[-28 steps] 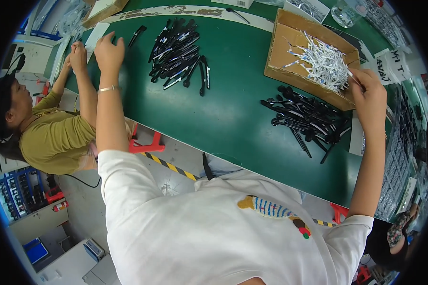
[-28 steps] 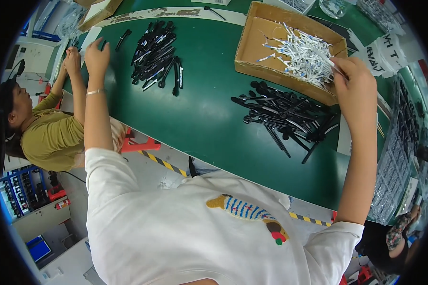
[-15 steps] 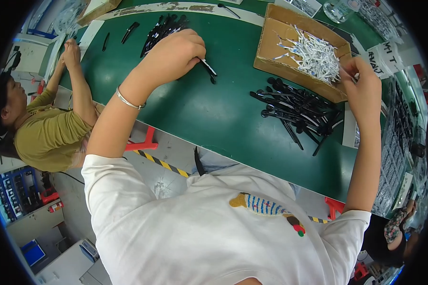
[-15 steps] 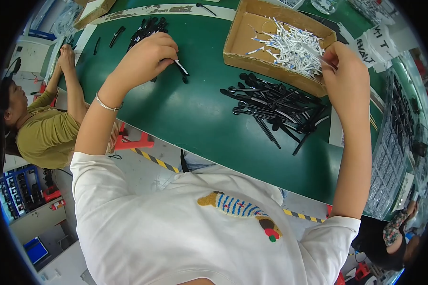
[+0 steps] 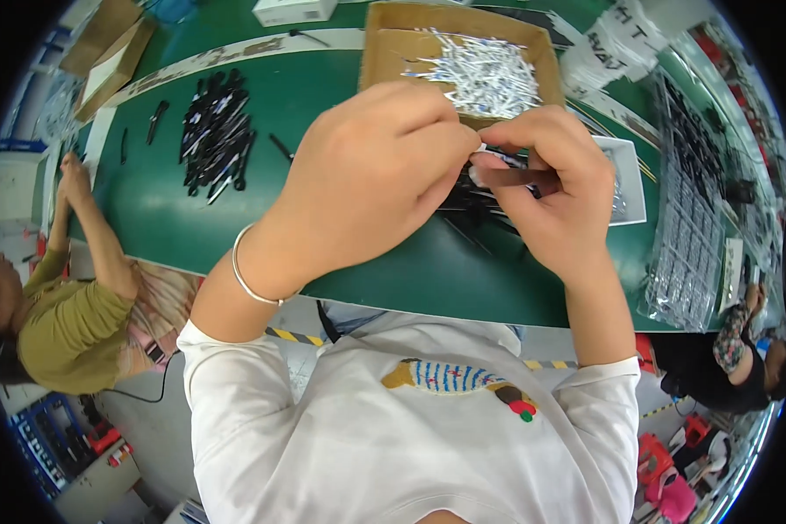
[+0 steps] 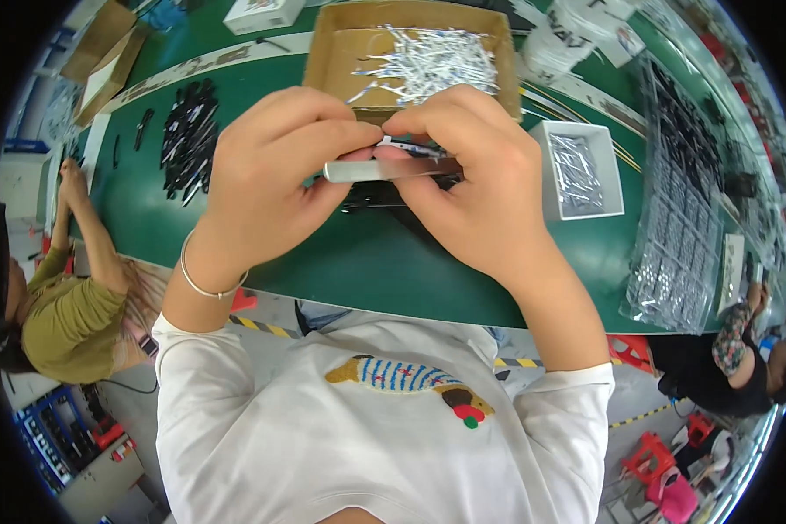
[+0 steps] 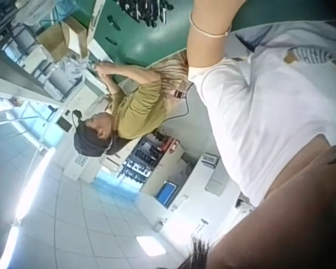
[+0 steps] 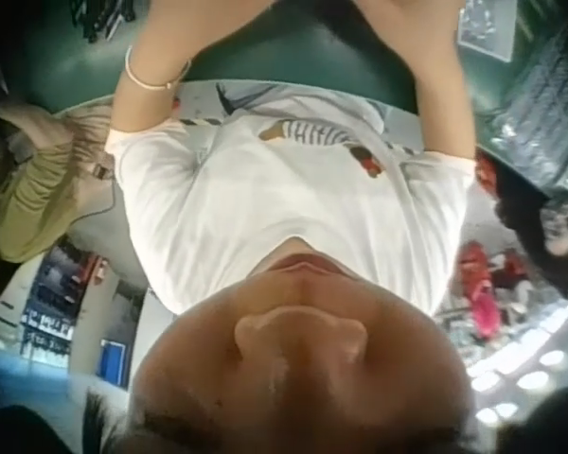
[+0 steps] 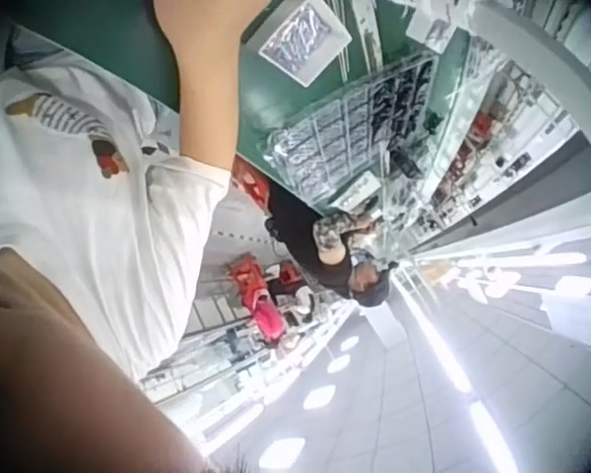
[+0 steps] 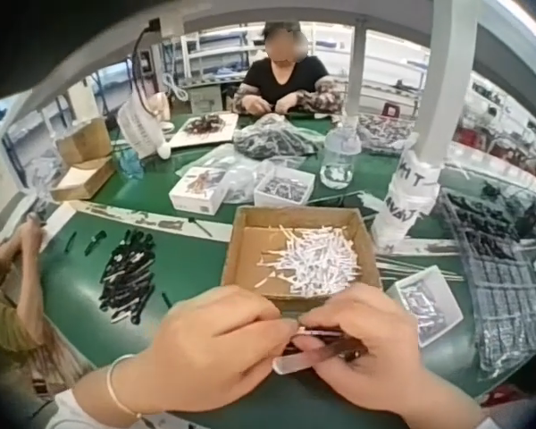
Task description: The person assembles small black components by inserting a thin white strip into each one using tweezers.
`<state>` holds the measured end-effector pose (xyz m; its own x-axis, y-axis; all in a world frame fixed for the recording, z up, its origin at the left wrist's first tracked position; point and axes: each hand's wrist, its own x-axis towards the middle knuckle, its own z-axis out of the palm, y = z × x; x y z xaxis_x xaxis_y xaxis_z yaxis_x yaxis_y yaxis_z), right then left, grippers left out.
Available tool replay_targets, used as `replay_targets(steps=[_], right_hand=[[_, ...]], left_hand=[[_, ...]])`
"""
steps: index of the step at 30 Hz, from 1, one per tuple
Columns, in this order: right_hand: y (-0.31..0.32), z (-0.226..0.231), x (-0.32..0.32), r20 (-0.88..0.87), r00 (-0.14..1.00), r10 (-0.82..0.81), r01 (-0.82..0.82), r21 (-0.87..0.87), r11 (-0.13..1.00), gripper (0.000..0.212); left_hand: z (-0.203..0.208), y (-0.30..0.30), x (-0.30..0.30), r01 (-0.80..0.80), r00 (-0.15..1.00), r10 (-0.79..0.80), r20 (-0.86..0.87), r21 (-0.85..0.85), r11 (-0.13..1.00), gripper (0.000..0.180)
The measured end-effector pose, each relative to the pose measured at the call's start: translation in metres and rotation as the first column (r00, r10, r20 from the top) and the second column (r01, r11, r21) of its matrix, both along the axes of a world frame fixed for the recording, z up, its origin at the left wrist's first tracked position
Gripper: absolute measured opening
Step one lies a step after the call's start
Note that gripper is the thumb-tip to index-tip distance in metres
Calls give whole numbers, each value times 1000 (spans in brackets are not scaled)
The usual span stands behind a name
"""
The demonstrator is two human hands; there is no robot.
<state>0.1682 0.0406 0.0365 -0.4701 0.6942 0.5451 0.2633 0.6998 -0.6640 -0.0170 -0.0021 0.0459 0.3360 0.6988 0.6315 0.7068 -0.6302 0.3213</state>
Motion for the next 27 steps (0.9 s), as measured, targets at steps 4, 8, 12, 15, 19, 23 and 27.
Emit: replay_targets(steps=[4,8,12,15,19,23,27], right_hand=[[2,2,12,-23,999,36,-34,105,994,18],[8,-11,16,14,1000,-3,-4,492,871,20],[6,-11,23,-4,997,76,-68,421,904,19],[14,-9,32,-214,948,235,-191,207,959,20],[23,2,44,-708,701,82,-291,-179,940,13],[48,-4,35,92,901,-424,418,81,905,12],[63,-15,68,77,884,-460,461,10,887,13]], left_hand=[[-3,2,13,-28,995,23,94,53,998,24],[-8,3,16,-15,987,10,160,33,999,22],[-16,3,14,3,970,6,243,-36,999,21],[-18,2,10,15,952,8,306,-74,997,21],[-16,1,4,28,933,-5,360,-60,998,21],[-15,-2,3,7,927,18,375,-66,998,22],[-16,-4,2,6,919,24,394,-76,997,22]])
